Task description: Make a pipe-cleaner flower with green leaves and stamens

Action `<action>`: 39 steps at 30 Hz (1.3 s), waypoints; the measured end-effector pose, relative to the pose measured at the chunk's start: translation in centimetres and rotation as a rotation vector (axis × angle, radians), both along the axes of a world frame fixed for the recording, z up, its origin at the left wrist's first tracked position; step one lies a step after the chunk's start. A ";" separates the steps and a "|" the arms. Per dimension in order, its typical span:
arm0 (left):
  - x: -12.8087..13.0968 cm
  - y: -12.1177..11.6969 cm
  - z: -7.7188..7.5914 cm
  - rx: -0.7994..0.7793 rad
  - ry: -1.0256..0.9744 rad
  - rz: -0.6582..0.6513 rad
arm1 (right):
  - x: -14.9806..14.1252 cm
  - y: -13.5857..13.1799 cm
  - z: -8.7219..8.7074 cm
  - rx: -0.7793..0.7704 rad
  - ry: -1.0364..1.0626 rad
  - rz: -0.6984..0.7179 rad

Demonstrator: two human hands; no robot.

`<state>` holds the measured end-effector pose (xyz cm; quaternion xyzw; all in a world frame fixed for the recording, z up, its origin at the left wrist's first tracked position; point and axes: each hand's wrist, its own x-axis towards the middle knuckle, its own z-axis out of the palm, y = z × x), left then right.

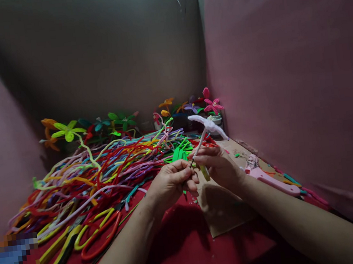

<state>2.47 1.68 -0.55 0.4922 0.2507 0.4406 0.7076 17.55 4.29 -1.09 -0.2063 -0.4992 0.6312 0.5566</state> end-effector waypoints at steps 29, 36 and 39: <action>1.1 -1.3 -0.9 -0.126 -0.299 -0.229 | 0.9 -0.6 1.2 0.158 -0.082 0.112; 0.5 -1.4 -0.5 -0.112 -0.295 -0.231 | 1.2 -0.6 1.6 0.275 -0.248 0.002; 0.1 -1.2 0.1 -0.078 -0.181 -0.210 | 1.2 -0.5 1.6 0.292 -0.282 -0.026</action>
